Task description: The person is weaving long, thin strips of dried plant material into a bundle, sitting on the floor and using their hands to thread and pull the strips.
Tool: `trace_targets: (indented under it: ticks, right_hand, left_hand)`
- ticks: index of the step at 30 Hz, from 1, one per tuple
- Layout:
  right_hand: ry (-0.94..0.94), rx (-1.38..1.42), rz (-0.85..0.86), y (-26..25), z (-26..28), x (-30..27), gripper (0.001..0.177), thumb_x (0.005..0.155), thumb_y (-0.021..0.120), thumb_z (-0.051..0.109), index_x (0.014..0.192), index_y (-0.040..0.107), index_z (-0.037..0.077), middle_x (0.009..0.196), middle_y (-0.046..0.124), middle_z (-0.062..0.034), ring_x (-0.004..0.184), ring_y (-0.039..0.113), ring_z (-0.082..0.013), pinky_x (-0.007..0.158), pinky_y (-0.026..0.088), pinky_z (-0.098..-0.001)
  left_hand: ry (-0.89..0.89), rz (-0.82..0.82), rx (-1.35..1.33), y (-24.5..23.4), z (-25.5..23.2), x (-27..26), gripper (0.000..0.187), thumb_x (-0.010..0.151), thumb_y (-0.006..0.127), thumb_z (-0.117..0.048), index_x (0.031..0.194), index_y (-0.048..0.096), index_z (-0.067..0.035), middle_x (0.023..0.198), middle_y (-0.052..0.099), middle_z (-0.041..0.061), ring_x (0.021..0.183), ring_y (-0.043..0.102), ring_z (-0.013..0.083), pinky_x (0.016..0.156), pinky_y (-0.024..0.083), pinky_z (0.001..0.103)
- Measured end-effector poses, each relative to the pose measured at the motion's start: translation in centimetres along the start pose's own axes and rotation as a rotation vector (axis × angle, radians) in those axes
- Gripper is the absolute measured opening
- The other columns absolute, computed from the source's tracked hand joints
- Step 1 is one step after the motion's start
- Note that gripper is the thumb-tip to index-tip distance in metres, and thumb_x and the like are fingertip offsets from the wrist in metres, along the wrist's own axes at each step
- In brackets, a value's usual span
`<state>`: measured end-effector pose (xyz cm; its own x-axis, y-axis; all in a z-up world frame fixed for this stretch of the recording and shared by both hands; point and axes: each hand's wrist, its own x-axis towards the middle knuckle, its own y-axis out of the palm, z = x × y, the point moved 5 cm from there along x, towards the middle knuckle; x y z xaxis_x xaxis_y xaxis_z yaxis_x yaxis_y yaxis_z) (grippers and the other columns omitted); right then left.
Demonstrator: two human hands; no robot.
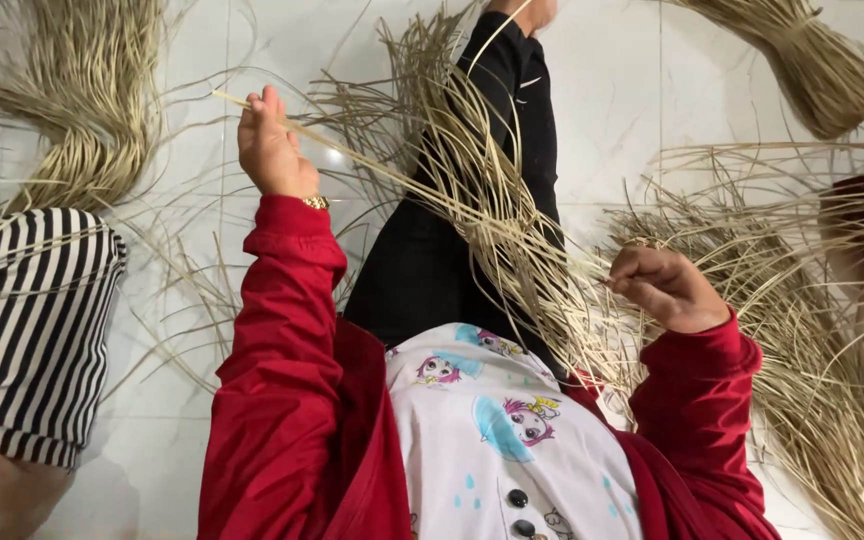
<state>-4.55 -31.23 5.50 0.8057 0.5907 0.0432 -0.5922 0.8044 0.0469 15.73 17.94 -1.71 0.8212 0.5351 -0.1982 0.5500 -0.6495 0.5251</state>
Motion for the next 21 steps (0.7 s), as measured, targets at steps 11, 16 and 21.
trace_targets:
  ticks: [11, 16, 21]
  right_hand:
    - [-0.196, 0.082, -0.128, -2.1, 3.2, -1.4, 0.011, 0.086, 0.05, 0.003, 0.088, 0.06, 0.009, 0.143, 0.05, -0.0187, 0.134, 0.049, -0.0293, 0.122, 0.039, -0.0476]
    - [-0.218, -0.096, -0.232, -3.9, 6.3, -1.2, 0.014, 0.096, 0.048, 0.0, 0.096, 0.057, 0.011, 0.142, 0.055, -0.0167, 0.134, 0.057, -0.0242, 0.125, 0.048, -0.0425]
    - [-0.117, -0.414, -0.071, -0.3, 7.3, 2.4, 0.024, 0.091, 0.06, -0.009, 0.109, 0.065, 0.005, 0.126, 0.064, -0.0136, 0.106, 0.065, -0.0185, 0.091, 0.058, -0.0269]
  left_hand:
    - [0.074, 0.034, -0.044, 0.7, -0.9, 0.1, 0.047, 0.089, 0.073, -0.039, 0.12, 0.063, -0.007, 0.135, 0.069, 0.015, 0.137, 0.057, 0.0341, 0.117, 0.028, 0.057]
    - [0.116, 0.157, -0.161, 0.1, -4.3, -0.7, 0.023, 0.1, 0.067, -0.027, 0.117, 0.065, -0.012, 0.132, 0.071, 0.009, 0.076, 0.046, 0.0061, 0.065, 0.035, 0.024]
    - [0.352, 0.155, -0.081, -4.4, -15.1, 0.9, 0.03, 0.102, 0.067, -0.02, 0.126, 0.064, -0.002, 0.134, 0.073, 0.025, 0.059, 0.047, 0.0074, 0.045, 0.038, 0.024]
